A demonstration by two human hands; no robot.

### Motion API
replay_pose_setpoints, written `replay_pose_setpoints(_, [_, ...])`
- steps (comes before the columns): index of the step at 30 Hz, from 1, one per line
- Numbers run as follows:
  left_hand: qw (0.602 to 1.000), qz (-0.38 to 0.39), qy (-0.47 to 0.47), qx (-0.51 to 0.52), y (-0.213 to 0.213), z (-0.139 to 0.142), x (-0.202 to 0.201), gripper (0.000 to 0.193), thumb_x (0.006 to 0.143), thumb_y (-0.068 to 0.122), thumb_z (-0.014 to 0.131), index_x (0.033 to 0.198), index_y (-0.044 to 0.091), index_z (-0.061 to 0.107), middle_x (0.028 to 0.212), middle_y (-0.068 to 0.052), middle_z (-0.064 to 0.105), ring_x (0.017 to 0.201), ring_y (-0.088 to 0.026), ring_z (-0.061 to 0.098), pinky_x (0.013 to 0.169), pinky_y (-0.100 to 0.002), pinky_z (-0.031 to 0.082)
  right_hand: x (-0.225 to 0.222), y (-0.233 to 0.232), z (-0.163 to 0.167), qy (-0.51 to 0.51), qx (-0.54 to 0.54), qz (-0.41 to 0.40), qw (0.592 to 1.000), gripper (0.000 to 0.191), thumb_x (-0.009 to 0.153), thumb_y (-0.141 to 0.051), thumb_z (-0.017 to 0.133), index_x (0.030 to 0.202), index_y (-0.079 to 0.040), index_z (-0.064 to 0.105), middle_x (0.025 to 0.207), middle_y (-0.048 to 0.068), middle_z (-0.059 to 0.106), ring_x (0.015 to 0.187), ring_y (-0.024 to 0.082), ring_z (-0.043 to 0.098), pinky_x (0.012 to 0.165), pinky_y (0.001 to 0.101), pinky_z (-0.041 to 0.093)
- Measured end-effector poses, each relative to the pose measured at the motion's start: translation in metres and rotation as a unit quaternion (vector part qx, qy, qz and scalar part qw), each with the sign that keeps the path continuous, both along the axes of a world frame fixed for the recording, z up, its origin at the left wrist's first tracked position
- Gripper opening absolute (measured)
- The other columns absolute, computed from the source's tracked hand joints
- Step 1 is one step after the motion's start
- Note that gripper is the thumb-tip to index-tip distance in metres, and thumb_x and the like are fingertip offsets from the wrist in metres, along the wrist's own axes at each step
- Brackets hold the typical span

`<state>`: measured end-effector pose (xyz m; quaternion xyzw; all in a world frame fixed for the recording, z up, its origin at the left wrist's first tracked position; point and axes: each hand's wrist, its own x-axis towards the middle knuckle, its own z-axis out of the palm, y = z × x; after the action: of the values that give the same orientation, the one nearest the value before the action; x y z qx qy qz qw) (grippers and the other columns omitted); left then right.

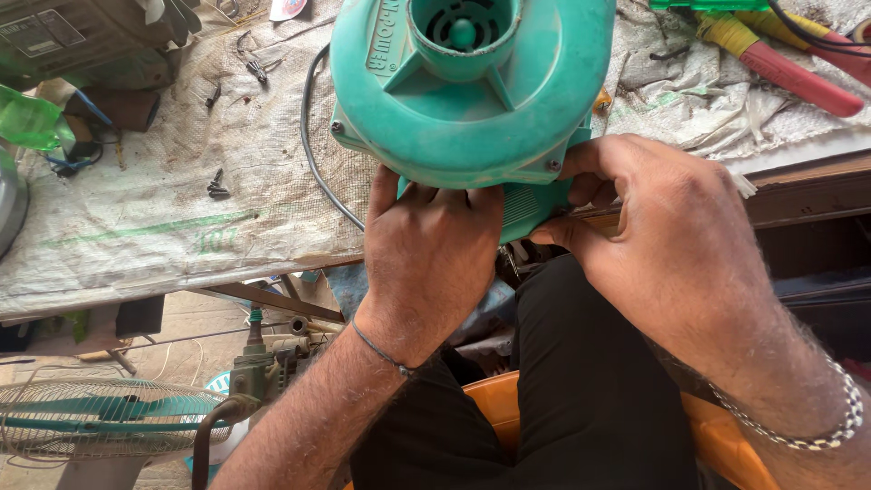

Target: The person assembles a teal leaf blower on a workbench. They attach the handle, secure it with screws using a screwdriver, and then wrap yellow tape around the nozzle to secure it.

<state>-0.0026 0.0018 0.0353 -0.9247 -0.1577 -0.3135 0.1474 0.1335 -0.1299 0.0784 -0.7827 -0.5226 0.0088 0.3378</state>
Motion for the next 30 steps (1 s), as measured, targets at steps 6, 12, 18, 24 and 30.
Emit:
replay_pose_setpoints(6, [1.0, 0.014, -0.008, -0.008, -0.001, 0.001, 0.004, 0.005, 0.084, 0.007, 0.068, 0.088, 0.006, 0.071, 0.068, -0.01, 0.066, 0.08, -0.027, 0.071, 0.113, -0.051, 0.041, 0.006, 0.006, -0.003, 0.048, -0.003, -0.001, 0.999, 0.039, 0.072, -0.011, 0.089, 0.106, -0.001, 0.071, 0.081, 0.007, 0.077, 0.073, 0.014, 0.076, 0.067, 0.0295, 0.06])
replay_pose_setpoints(12, [0.999, 0.038, -0.008, 0.01, -0.009, 0.0, 0.007, 0.004, 0.083, 0.008, 0.07, 0.086, 0.007, 0.067, 0.074, -0.009, 0.068, 0.082, -0.026, 0.071, 0.108, -0.047, 0.044, 0.011, 0.009, -0.004, 0.153, -0.062, -0.03, 0.986, 0.045, 0.072, -0.014, 0.093, 0.112, -0.006, 0.073, 0.067, 0.004, 0.072, 0.06, 0.013, 0.065, 0.058, 0.0297, 0.054])
replay_pose_setpoints(18, [0.999, 0.052, 0.001, 0.005, -0.017, -0.006, 0.01, 0.006, 0.083, 0.006, 0.071, 0.084, 0.006, 0.065, 0.07, -0.009, 0.066, 0.075, -0.026, 0.069, 0.1, -0.041, 0.049, 0.009, 0.009, 0.0, 0.117, -0.04, -0.027, 0.992, 0.043, 0.068, -0.015, 0.092, 0.105, -0.004, 0.073, 0.064, 0.002, 0.069, 0.056, 0.009, 0.064, 0.055, 0.0282, 0.053])
replay_pose_setpoints(24, [0.998, 0.04, 0.0, 0.041, -0.007, -0.006, 0.016, 0.01, 0.079, 0.01, 0.068, 0.087, 0.004, 0.066, 0.076, -0.013, 0.069, 0.076, -0.028, 0.07, 0.086, -0.04, 0.054, 0.01, 0.011, -0.003, 0.135, -0.03, -0.015, 0.99, 0.045, 0.069, -0.015, 0.091, 0.108, -0.005, 0.072, 0.061, 0.001, 0.066, 0.054, 0.009, 0.061, 0.054, 0.029, 0.052])
replay_pose_setpoints(30, [1.0, 0.007, -0.004, -0.004, 0.002, 0.0, 0.012, 0.019, 0.077, 0.009, 0.067, 0.094, 0.001, 0.069, 0.069, -0.014, 0.068, 0.064, -0.031, 0.067, 0.083, -0.042, 0.054, 0.023, 0.009, -0.008, 0.016, 0.019, 0.063, 0.998, 0.077, 0.068, -0.026, 0.098, 0.132, -0.001, 0.062, 0.094, 0.008, 0.064, 0.075, 0.016, 0.064, 0.064, 0.0315, 0.054])
